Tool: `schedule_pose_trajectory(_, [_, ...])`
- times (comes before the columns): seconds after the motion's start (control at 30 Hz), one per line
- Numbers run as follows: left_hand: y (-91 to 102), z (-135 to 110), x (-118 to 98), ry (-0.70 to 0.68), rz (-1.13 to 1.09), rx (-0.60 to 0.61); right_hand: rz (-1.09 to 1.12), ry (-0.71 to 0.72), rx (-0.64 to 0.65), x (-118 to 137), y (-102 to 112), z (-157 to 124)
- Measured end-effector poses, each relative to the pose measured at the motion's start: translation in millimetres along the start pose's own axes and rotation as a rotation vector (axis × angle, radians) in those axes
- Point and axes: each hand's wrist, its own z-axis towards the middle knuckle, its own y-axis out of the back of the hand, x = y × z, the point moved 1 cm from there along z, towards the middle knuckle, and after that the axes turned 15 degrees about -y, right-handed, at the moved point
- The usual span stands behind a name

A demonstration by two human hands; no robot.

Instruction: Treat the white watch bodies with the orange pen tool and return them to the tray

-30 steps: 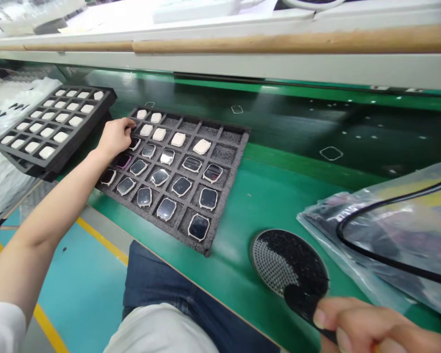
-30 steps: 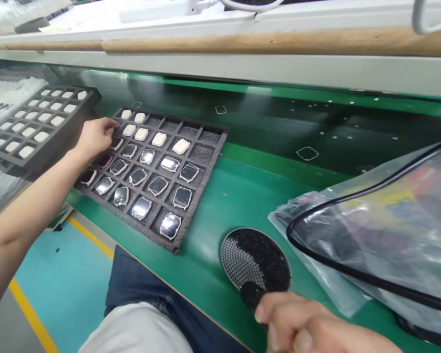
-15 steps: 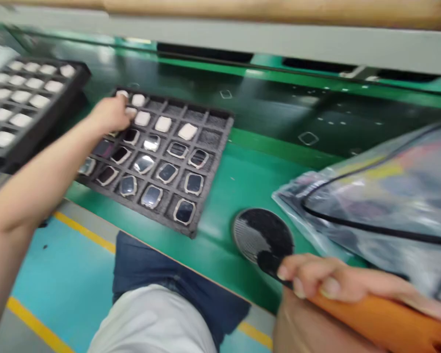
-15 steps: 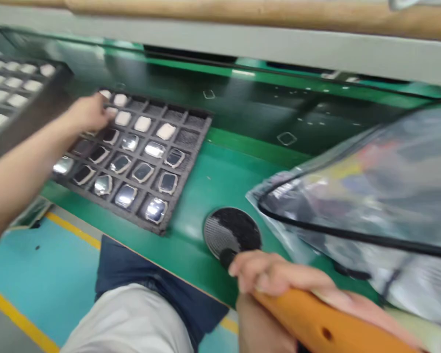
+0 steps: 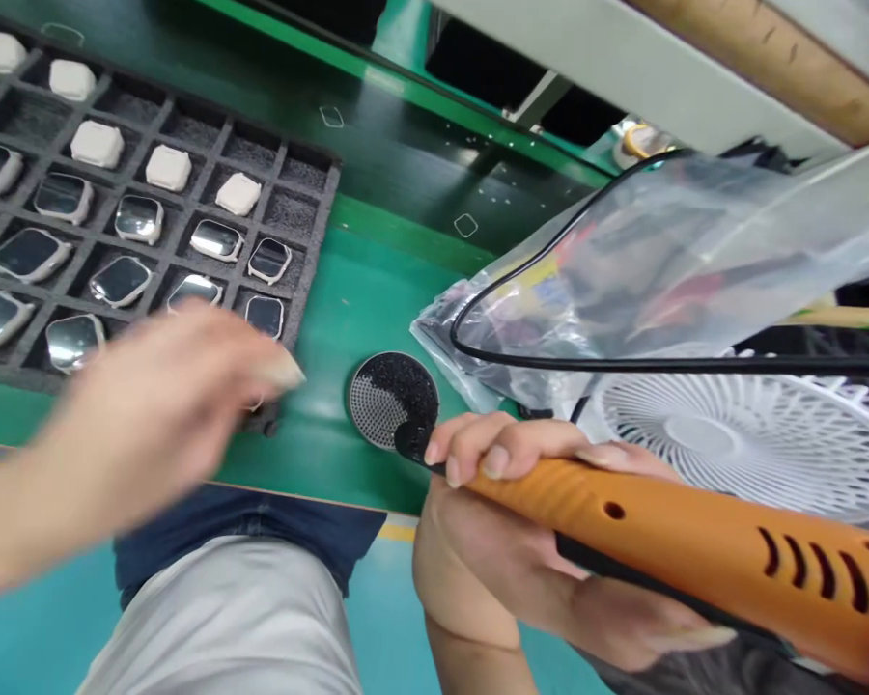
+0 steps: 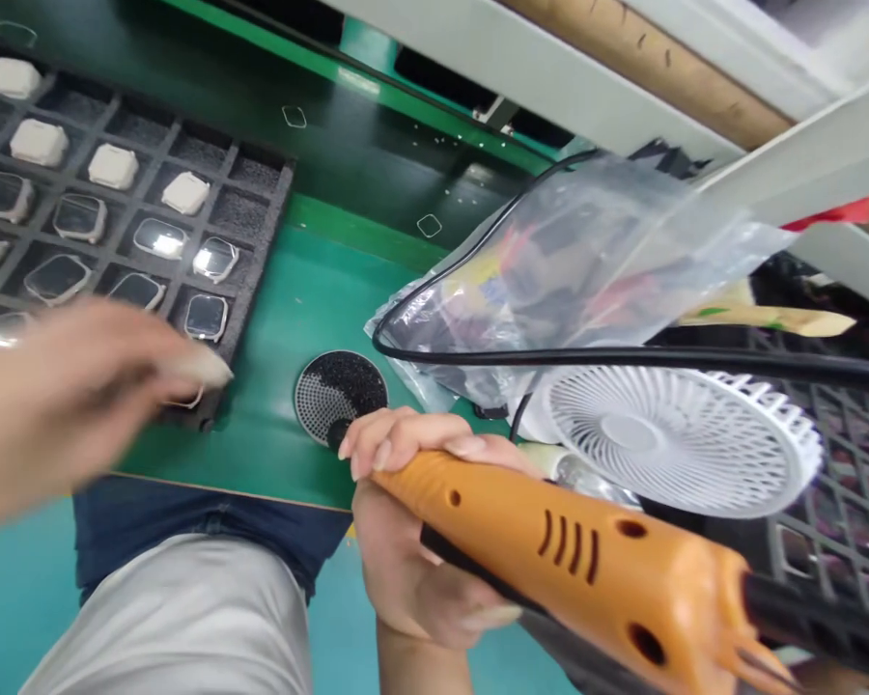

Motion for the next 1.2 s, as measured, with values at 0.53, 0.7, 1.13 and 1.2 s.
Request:
schedule_pose_trajectory(0.53, [-89.1, -43.6, -61.6, -0.261, -0.065, 0.11, -0.154, -0.017, 0.01, 5.0, -20.7, -18.7])
schedule_pose_trajectory(0.7, [-92.7, -41.9, -61.5, -0.251, -0.091, 0.095, -0.201, -0.051, 0.014, 7.2, -32.1, -12.3])
schedule_pose_trajectory(1.13, [-92.5, -38.7, -59.3, -0.261, -0.101, 0.082, -0.287, -0.108, 0.055, 9.6, -33.7, -6.5])
schedule_pose_trajectory(1.2, [-92.5, -38.1, -59.3, -0.261, -0.099, 0.079, -0.286, -0.107, 0.078, 7.1, -32.0, -6.9])
